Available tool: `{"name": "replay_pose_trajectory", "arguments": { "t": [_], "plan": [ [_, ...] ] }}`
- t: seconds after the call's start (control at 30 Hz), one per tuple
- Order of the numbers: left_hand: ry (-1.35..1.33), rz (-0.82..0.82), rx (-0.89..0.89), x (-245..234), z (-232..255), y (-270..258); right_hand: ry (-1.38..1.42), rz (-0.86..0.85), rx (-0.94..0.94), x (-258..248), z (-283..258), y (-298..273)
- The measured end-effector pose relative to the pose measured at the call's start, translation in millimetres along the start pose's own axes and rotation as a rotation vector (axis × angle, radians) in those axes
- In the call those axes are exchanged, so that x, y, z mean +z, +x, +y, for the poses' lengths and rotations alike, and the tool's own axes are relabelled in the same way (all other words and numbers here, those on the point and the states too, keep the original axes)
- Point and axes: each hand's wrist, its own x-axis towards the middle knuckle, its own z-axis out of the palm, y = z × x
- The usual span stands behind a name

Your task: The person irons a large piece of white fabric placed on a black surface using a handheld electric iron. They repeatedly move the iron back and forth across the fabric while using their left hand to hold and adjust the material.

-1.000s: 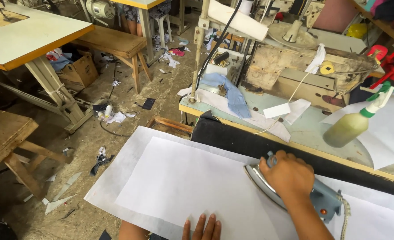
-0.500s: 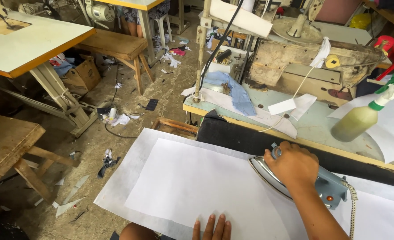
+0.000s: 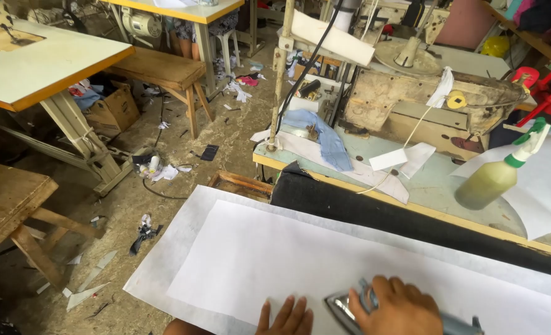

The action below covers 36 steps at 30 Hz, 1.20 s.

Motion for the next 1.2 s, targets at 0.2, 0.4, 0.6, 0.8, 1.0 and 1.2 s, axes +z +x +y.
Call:
{"name": "replay_pose_trajectory", "arguments": {
  "t": [0.2,0.4,0.6,0.8,1.0,1.2],
  "plan": [
    [0.015,-0.848,-0.056,-46.9,-23.5,67.7,0.030,-0.214,0.053,7.6,0.7,-40.1],
    [0.266,-0.225,0.016,-26.7,-37.0,3.4,0.093,-0.061,0.024,4.4,-3.1,-45.2],
    [0.257,-0.039,-0.019,-40.9,-40.9,18.1,0.172,0.111,-0.009,-3.5,-14.7,-47.7],
    [0.269,-0.144,0.000,-47.9,-41.5,17.7,0.220,0.251,-0.012,-5.5,-14.7,-59.8],
    [0.254,-0.300,-0.025,-44.6,-26.2,14.5,0.146,0.543,-0.135,-3.0,-6.5,-18.2],
    [0.163,-0.328,0.069,-35.2,13.7,26.3,0.076,0.602,-0.117,29.5,6.1,52.8]
  ]
}}
